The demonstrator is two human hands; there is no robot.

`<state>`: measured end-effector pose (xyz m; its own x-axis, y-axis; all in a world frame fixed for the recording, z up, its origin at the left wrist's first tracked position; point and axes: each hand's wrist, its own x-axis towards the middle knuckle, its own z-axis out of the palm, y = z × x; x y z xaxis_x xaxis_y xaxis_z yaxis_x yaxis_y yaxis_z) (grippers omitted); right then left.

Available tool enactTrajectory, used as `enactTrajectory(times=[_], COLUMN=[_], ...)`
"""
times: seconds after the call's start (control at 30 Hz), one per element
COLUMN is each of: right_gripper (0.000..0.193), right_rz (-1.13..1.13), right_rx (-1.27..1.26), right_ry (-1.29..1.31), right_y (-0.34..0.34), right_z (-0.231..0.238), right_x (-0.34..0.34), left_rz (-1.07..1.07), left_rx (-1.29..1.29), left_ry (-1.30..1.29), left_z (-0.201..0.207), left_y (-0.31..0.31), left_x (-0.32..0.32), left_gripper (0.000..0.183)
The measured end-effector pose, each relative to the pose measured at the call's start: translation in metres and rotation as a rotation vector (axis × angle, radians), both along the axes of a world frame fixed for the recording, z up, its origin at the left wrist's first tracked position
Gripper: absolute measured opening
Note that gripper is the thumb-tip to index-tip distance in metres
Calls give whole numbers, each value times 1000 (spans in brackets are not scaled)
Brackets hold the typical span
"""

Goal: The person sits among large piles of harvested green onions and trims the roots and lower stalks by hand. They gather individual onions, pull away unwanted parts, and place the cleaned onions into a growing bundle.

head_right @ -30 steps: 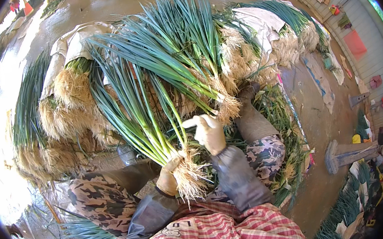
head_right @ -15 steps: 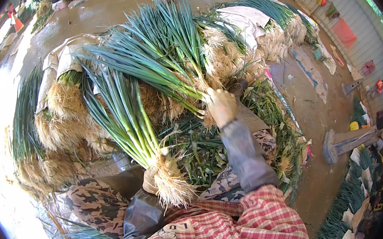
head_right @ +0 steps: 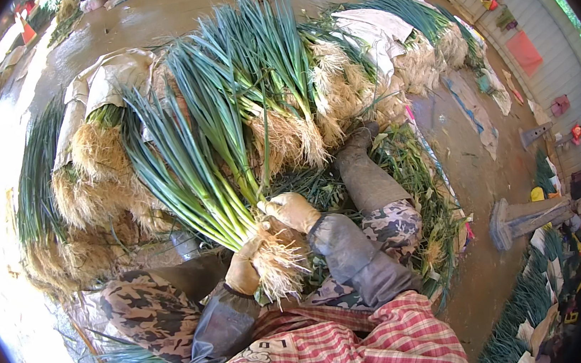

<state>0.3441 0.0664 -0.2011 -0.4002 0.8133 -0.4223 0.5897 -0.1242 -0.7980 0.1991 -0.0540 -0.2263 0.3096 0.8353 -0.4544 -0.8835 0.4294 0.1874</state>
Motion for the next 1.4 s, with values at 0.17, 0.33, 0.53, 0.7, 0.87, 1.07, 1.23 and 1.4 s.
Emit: enactTrajectory(times=[0.17, 0.33, 0.53, 0.7, 0.87, 1.07, 1.23, 1.4], right_gripper=[45, 37, 28, 37, 25, 26, 30, 33], right_rz=[-246, -216, -384, -511, -201, -274, -273, -82], right_rx=[-226, 488, 654, 152, -366, 405, 608, 30], right_ry=[172, -73, 258, 559, 605, 176, -210, 486], right_y=[32, 13, -33, -4, 33, 21, 5, 46], right_z=[-25, -49, -12, 25, -10, 15, 21, 4], right_x=[-36, -41, -15, 5, -30, -39, -64, -51], left_rz=[33, 48, 106, 34, -10, -69, -34, 61], left_rx=[22, 48, 16, 148, 228, 16, 116, 168], left_ry=[130, 157, 85, -353, -388, -169, 8, 99], left_z=[15, -10, 10, 38, 24, -4, -11, -5], left_y=[4, 1, -1, 3, 3, -3, -7, -2], left_x=[2, 2, -3, -5, -11, -8, 0, 3], left_gripper=[34, 33, 38, 48, 48, 43, 44, 44])
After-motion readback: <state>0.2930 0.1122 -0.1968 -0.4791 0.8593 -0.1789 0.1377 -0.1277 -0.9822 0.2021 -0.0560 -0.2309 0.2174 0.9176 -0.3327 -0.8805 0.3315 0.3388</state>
